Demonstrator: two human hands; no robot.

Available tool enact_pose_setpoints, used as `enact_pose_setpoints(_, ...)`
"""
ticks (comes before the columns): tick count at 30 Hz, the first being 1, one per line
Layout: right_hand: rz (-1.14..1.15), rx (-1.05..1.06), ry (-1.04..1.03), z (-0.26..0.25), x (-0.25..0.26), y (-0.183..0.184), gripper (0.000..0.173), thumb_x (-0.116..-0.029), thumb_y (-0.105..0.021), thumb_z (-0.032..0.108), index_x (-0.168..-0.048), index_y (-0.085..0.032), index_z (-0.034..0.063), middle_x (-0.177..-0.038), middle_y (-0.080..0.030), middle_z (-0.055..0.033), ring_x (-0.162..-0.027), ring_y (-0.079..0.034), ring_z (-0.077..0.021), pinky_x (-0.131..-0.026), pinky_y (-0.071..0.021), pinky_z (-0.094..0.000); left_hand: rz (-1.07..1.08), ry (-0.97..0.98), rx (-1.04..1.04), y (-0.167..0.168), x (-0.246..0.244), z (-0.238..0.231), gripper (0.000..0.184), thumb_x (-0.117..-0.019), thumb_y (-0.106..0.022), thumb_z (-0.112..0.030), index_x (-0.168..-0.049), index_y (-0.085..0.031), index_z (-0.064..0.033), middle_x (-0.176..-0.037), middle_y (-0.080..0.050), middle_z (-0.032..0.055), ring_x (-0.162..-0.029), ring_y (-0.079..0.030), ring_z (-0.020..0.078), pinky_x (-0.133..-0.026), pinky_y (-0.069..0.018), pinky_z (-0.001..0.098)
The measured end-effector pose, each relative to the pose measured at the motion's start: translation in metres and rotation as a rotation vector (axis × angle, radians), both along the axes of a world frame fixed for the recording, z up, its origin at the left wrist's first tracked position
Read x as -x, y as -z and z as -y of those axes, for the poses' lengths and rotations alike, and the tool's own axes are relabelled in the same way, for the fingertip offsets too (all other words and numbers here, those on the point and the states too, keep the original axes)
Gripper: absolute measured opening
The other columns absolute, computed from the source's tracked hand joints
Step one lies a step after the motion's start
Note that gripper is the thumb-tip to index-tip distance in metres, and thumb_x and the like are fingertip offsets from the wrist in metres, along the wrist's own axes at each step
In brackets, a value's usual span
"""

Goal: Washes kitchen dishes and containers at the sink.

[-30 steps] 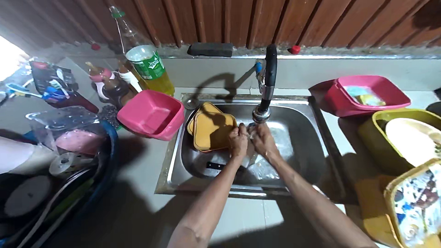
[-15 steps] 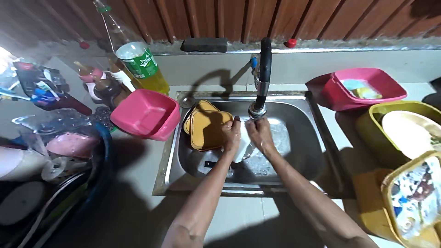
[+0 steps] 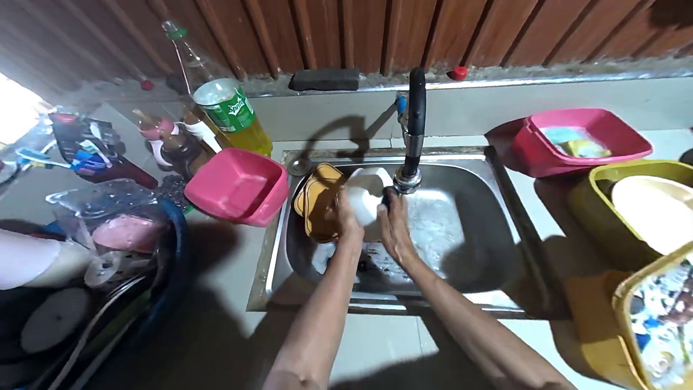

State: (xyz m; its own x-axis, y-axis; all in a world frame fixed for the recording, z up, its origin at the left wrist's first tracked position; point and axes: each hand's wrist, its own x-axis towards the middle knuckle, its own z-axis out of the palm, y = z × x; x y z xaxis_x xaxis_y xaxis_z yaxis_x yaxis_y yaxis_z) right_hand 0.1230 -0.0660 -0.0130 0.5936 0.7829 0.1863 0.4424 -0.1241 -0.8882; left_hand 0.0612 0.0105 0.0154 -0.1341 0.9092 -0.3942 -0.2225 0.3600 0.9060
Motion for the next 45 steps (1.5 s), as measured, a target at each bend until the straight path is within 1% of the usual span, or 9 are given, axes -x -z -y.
enact_pose_setpoints(5, -0.097, 0.082, -0.029, -0.013, -0.027, 0.005, 0.050, -0.1095, -0.038, 0.029, -0.148, -0.047, -0.0011, -0.152, -0.043, -0.0290, -0.142, -0.042, -0.0415, -0.116, -0.0358, -0.0579, -0.034, -0.033, 0.003, -0.002, -0.006, 0.010, 0.051, -0.1016, -0.061, -0.045, -0.124, -0.064, 0.0011, -0.120, -0.064, 0.0224, -0.108, -0.061, 0.0330, -0.092, -0.0503, 0.0549)
enact_pose_setpoints(11, -0.101, 0.031, 0.032, 0.003, 0.010, -0.010, 0.063, -0.1048, -0.033, 0.041, -0.155, -0.040, 0.0035, -0.156, -0.033, -0.0337, -0.145, -0.034, -0.0477, -0.118, -0.0310, -0.0611, 0.094, -0.081, -0.025, -0.015, -0.007, 0.014, 0.051, -0.1062, -0.052, -0.044, -0.133, -0.057, -0.0002, -0.128, -0.060, 0.0222, -0.115, -0.059, 0.0329, -0.096, -0.0501, 0.0546)
enact_pose_setpoints(17, -0.656, 0.046, 0.246, -0.019, -0.049, 0.002, 0.054, -0.1112, -0.028, 0.044, -0.128, -0.056, 0.0016, -0.113, -0.060, -0.0229, -0.099, -0.059, -0.0343, -0.081, -0.0491, -0.0567, 0.139, -0.114, 0.048, -0.011, -0.004, 0.028, 0.050, -0.1082, -0.049, -0.041, -0.136, -0.056, -0.0001, -0.137, -0.056, 0.0229, -0.128, -0.053, 0.0353, -0.104, -0.0448, 0.0572)
enact_pose_setpoints(22, -0.951, -0.080, 0.298, 0.003, 0.007, -0.017, 0.056, -0.1129, -0.020, 0.043, -0.141, -0.050, 0.0053, -0.119, -0.061, -0.0171, -0.103, -0.062, -0.0256, -0.083, -0.0543, -0.0463, 0.280, -0.138, 0.045, -0.005, -0.006, 0.019, 0.055, -0.1095, -0.040, -0.046, -0.143, -0.049, -0.0033, -0.142, -0.053, 0.0210, -0.130, -0.052, 0.0335, -0.106, -0.0456, 0.0551)
enact_pose_setpoints(29, -1.192, -0.032, 0.269, 0.011, -0.088, 0.009, 0.051, -0.1070, -0.041, 0.052, -0.126, -0.060, 0.0085, -0.100, -0.068, -0.0111, -0.085, -0.067, -0.0214, -0.073, -0.0576, -0.0430, 0.312, 0.098, 0.229, 0.015, -0.008, 0.043, 0.050, -0.1101, -0.038, -0.043, -0.142, -0.051, -0.0072, -0.134, -0.058, 0.0198, -0.119, -0.058, 0.0329, -0.095, -0.0500, 0.0564)
enact_pose_setpoints(34, -0.812, -0.060, 0.481, 0.036, -0.113, -0.023, 0.059, -0.0998, -0.059, 0.054, -0.128, -0.060, 0.0031, -0.107, -0.068, -0.0135, -0.091, -0.067, -0.0227, -0.081, -0.0579, -0.0460, 0.399, 0.328, 0.461, 0.025, -0.025, 0.044, 0.057, -0.1071, -0.032, -0.056, -0.140, -0.050, -0.0132, -0.127, -0.061, 0.0183, -0.110, -0.061, 0.0340, -0.086, -0.0522, 0.0565)
enact_pose_setpoints(38, -0.350, -0.143, 0.514, 0.053, -0.110, -0.037, 0.051, -0.0982, -0.061, 0.056, -0.105, -0.065, 0.0053, -0.082, -0.062, -0.0053, -0.068, -0.059, -0.0133, -0.063, -0.0522, -0.0378, 0.420, 0.439, 0.494, 0.024, -0.052, 0.044, 0.064, -0.1041, -0.026, -0.065, -0.137, -0.053, -0.0170, -0.123, -0.064, 0.0153, -0.108, -0.063, 0.0327, -0.083, -0.0524, 0.0577)
enact_pose_setpoints(41, 0.019, -0.172, 0.459, 0.060, -0.097, -0.036, 0.050, -0.1038, -0.056, 0.042, -0.102, -0.064, -0.0071, -0.079, -0.061, -0.0164, -0.069, -0.059, -0.0240, -0.067, -0.0516, -0.0468, 0.416, 0.455, 0.542, 0.018, -0.061, 0.046, 0.079, -0.0970, -0.027, -0.078, -0.148, -0.046, -0.0201, -0.142, -0.055, 0.0169, -0.125, -0.054, 0.0370, -0.095, -0.0459, 0.0648)
enact_pose_setpoints(45, 0.460, -0.209, 0.344, 0.054, -0.080, -0.014, 0.047, -0.1028, -0.058, 0.035, -0.090, -0.064, -0.0096, -0.068, -0.062, -0.0200, -0.059, -0.062, -0.0312, -0.057, -0.0512, -0.0494, 0.473, 0.522, 0.439, 0.013, -0.052, 0.054, 0.091, -0.0914, -0.021, -0.086, -0.155, -0.038, -0.0240, -0.150, -0.050, 0.0138, -0.134, -0.051, 0.0333, -0.102, -0.0468, 0.0606)
